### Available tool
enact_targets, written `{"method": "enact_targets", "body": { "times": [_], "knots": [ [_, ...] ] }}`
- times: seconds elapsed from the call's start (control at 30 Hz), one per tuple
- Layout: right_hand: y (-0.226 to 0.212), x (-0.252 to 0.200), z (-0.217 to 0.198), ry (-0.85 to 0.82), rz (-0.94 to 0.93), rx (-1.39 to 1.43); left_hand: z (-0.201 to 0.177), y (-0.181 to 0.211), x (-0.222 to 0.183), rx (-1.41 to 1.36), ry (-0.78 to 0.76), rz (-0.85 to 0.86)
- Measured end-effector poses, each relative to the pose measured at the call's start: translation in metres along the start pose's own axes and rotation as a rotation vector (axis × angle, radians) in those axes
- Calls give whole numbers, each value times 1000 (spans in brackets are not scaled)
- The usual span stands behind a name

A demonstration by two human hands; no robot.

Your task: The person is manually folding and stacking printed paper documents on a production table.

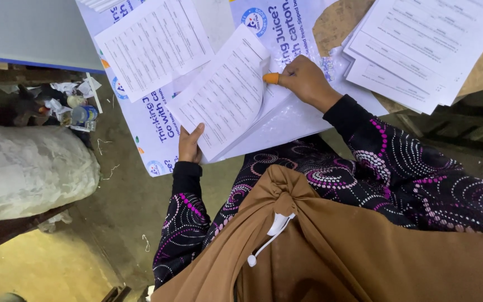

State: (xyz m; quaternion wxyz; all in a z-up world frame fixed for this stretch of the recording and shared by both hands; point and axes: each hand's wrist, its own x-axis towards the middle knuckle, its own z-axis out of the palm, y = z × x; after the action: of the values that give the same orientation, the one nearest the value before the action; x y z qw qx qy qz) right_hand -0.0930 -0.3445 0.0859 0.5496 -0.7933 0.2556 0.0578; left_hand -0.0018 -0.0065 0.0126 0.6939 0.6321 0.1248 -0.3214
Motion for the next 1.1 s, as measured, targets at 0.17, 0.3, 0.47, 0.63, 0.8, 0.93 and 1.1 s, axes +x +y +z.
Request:
{"method": "enact_targets", "body": {
  "times": [0.17,0.3,0.47,0.63,0.8,0.93,1.1],
  "knots": [
    [-23,-6,-5,-26,9,-97,-3,-3,1,-4,11,6],
    [-26,-3,-4,-29,24,-187,-3,-5,2,-4,-5,27],
    [-36,-2,-6,-121,112,-101,-8,-13,7,-35,-10,48],
    [-22,6,-1,-84,109,-93,-6,-11,4,55,-9,93],
    [-23,9,-3,-151,-80,-283,0,-1,-5,187,24,96],
    [-24,5,-2,-190,-243,-448,1,2,-11,320,13,112],
    [-55,-15,-3,-244,-215,-543,9,12,-15,334,-2,115]
  ]
}}
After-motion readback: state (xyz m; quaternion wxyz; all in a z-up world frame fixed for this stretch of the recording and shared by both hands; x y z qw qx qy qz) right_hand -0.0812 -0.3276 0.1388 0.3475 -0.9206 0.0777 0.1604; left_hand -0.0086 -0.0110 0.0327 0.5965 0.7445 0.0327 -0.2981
